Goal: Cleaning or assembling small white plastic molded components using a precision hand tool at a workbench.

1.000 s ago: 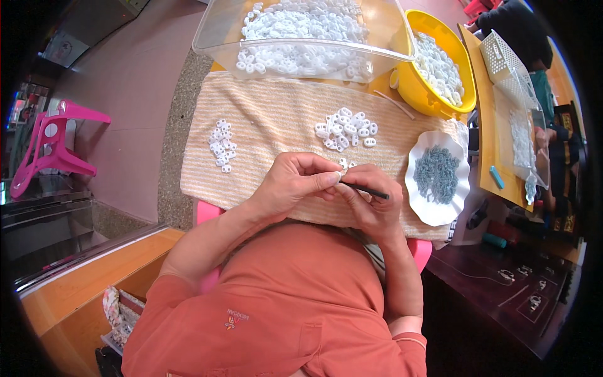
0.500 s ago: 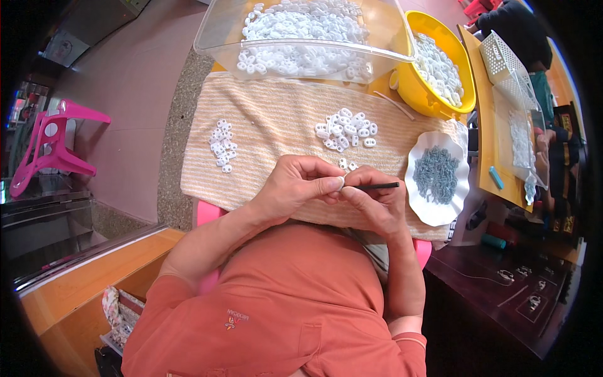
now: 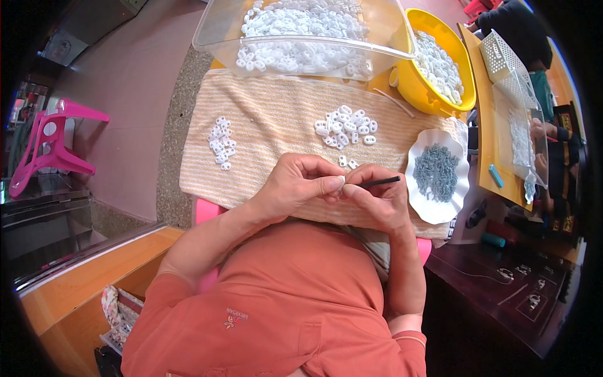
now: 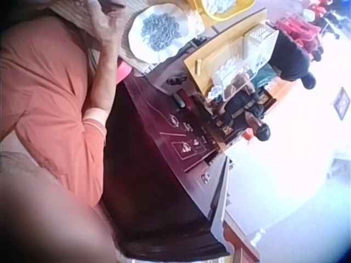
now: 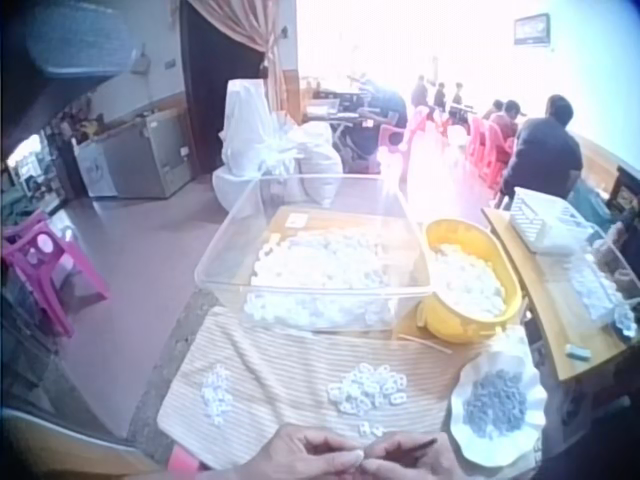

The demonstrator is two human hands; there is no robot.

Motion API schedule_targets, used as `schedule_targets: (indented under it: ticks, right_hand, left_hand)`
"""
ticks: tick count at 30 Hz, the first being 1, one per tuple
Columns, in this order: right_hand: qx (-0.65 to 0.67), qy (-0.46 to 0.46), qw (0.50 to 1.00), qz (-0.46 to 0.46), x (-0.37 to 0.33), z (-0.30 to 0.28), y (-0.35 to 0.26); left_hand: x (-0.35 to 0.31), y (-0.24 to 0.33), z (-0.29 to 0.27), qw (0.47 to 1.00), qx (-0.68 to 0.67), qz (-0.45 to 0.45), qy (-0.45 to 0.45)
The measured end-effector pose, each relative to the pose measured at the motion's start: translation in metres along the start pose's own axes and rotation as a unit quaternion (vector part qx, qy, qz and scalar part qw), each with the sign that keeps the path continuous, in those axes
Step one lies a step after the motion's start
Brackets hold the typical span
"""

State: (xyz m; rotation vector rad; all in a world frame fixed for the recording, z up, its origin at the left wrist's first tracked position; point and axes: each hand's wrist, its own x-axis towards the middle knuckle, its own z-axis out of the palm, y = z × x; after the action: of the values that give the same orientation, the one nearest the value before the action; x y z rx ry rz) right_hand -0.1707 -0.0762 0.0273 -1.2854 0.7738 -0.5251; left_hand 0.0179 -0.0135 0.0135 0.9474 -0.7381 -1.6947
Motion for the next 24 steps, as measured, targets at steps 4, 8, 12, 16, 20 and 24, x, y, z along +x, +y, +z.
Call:
schedule_targets:
  ticks: [4,8,12,16,20,24]
  right_hand:
    - [-0.032,0.025,0.999,-0.004,0.002,0.005,-0.001]
    - [-0.048,0.043,0.998,-0.003,0.002,0.006,0.000]
    - [-0.055,0.067,0.996,-0.022,0.002,0.008,0.001]
    - [-0.085,0.060,0.994,-0.045,0.002,0.005,-0.003]
    - [-0.134,0.078,0.987,-0.028,0.000,-0.002,-0.007]
    - [-0.141,0.069,0.986,-0.050,0.000,-0.011,-0.002]
  left_hand:
    - [0.000,-0.001,-0.001,1.000,0.011,0.000,0.019]
    - [0.000,-0.001,0.001,1.000,-0.002,-0.001,0.029]
    - [0.000,-0.002,0.003,0.999,-0.002,0.013,0.048]
    - [0.000,0.000,0.003,0.998,0.001,0.024,0.049]
    - [0.000,-0.002,0.002,0.997,0.033,0.046,0.054]
    - [-0.001,0.000,0.002,0.994,0.067,0.044,0.069]
